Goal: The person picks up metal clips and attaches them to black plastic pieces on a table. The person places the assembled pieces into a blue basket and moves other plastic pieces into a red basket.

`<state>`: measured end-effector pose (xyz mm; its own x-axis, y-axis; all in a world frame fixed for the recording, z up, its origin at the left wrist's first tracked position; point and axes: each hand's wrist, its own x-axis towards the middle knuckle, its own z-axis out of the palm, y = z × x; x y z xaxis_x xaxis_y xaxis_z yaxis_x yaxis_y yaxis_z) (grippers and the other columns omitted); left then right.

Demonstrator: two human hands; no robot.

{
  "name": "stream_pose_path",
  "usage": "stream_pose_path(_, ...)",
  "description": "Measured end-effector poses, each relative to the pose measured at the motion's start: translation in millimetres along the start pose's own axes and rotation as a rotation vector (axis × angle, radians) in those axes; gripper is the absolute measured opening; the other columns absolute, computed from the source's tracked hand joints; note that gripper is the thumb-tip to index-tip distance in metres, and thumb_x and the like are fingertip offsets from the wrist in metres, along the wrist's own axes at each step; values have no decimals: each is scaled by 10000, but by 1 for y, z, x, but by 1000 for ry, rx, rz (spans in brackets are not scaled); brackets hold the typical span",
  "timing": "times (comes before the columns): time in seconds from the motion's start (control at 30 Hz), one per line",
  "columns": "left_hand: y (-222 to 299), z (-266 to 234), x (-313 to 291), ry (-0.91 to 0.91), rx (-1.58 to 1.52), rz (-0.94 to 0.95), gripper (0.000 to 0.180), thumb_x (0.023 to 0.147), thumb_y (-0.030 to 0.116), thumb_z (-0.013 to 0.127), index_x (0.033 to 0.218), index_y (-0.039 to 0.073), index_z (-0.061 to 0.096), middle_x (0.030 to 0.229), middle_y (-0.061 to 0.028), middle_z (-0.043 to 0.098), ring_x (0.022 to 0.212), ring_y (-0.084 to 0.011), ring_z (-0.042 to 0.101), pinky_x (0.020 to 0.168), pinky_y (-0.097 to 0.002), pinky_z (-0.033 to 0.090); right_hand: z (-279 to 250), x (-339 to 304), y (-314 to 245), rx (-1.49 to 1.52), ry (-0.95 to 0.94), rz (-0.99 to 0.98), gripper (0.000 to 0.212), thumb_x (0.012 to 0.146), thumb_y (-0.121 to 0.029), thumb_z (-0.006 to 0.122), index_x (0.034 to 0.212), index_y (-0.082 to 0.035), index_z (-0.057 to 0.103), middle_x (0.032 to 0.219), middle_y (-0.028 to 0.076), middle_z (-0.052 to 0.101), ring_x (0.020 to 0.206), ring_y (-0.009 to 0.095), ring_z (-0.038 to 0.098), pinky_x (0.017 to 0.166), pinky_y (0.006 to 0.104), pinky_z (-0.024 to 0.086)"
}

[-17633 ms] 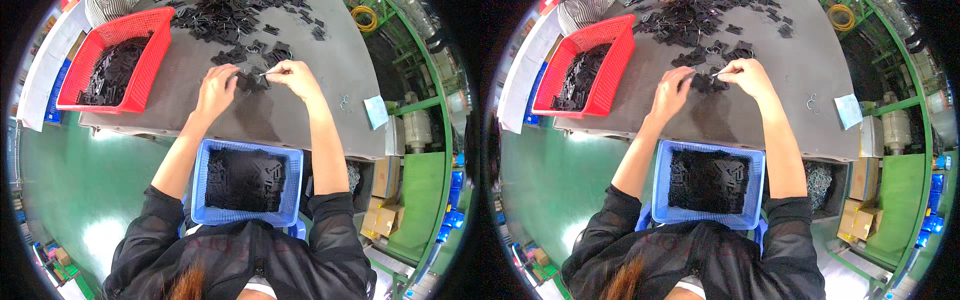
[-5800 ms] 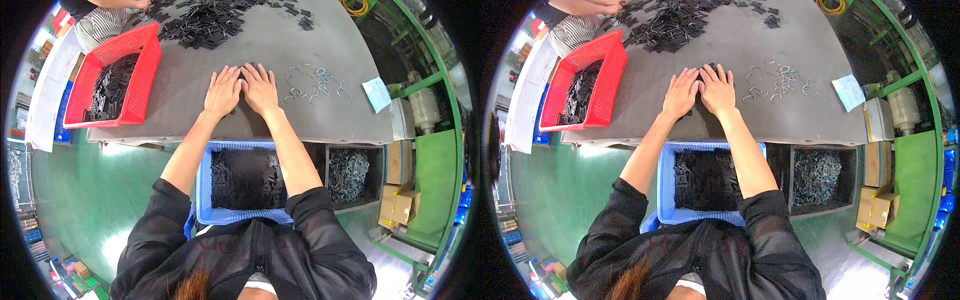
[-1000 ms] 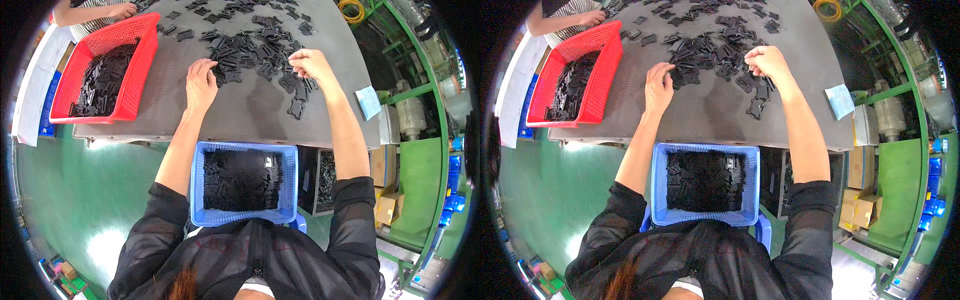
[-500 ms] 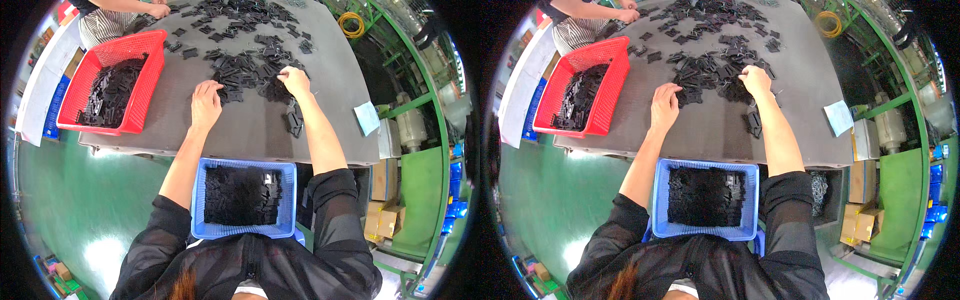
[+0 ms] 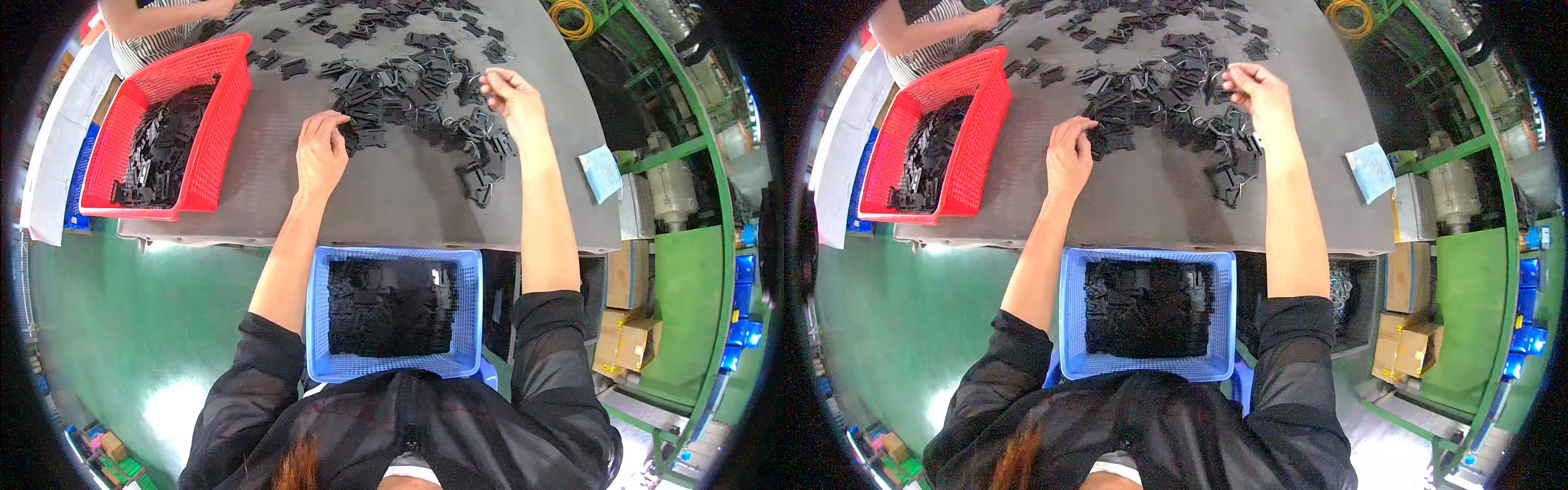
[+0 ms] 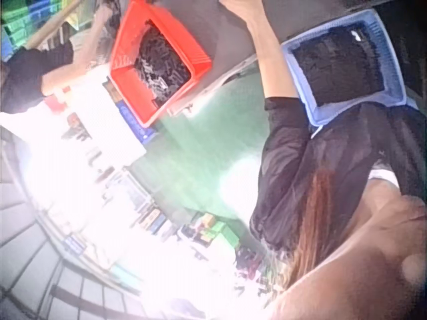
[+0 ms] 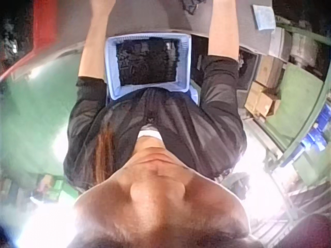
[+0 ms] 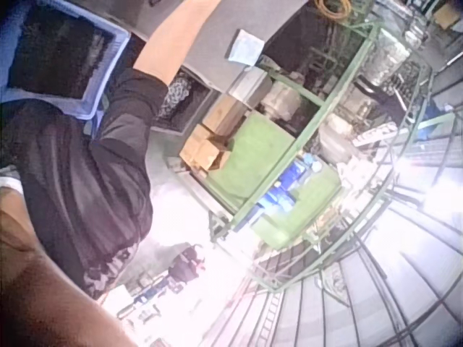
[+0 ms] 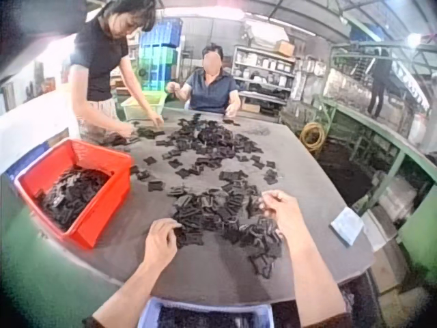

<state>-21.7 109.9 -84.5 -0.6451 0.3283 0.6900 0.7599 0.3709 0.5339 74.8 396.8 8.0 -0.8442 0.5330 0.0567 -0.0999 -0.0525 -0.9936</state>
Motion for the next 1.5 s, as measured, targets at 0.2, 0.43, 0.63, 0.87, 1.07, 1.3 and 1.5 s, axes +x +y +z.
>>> stream_pose_path(0.2, -4, 0, 0, -3, -6, -16, 212, 793, -56, 506, 936, 38, 631, 995, -105, 635, 963, -297, 578, 839, -383, 469, 0, 2, 23, 412, -144, 114, 138, 880, -74, 603, 1014, -41, 601, 1012, 111, 654, 855, 161, 643, 677, 242, 532)
stream_pose_path(0.43, -2, -1, 0, 14, -24, -13, 223, 766, -79, 508, 917, 33, 629, 969, -102, 630, 942, -300, 570, 822, -390, 469, -25, 4, 20, -876, 81, 59, 382, 805, -177, 683, 1170, -122, 582, 1051, 76, 657, 948, 193, 633, 770, 341, 505)
stream_pose_path(0.63, 4, 0, 3, -8, -31, -22, 217, 789, -60, 508, 932, 43, 636, 997, -98, 638, 970, -292, 578, 852, -381, 461, -43, -5, 29, -850, 98, -24, 347, 753, -37, 682, 1092, -83, 623, 897, 99, 671, 716, 139, 646, 611, 281, 511)
stream_pose_path(0.87, -1, -6, 0, -2, -11, -17, 232, 781, -72, 502, 932, 43, 637, 994, -98, 637, 965, -292, 579, 845, -379, 463, -21, -17, -17, -475, -26, 192, 277, 792, -56, 642, 1063, -10, 605, 825, 77, 638, 682, 130, 643, 582, 237, 508)
stream_pose_path(1.07, 3, -3, 2, -13, -20, -16, 240, 777, -77, 491, 926, 42, 637, 985, -105, 638, 965, -295, 579, 846, -381, 465, -77, 1, 11, -788, 96, 132, 434, 746, -236, 739, 1112, -49, 602, 898, 104, 670, 767, 179, 656, 722, 306, 513)
stream_pose_path(1.3, 2, -1, 2, -21, -16, -8, 238, 780, -74, 492, 928, 42, 637, 992, -112, 637, 970, -297, 579, 851, -387, 465, -81, -11, 40, -1036, 261, 179, 301, 723, -341, 745, 878, -87, 706, 891, 98, 693, 804, 217, 660, 755, 353, 503)
stream_pose_path(1.5, -1, -2, 0, -34, -5, 4, 230, 784, -70, 502, 928, 46, 639, 999, -108, 637, 970, -296, 580, 852, -381, 466, -59, -11, 6, -1300, 210, 164, 405, 760, -446, 673, 922, -76, 694, 925, 132, 687, 940, 286, 641, 814, 403, 496)
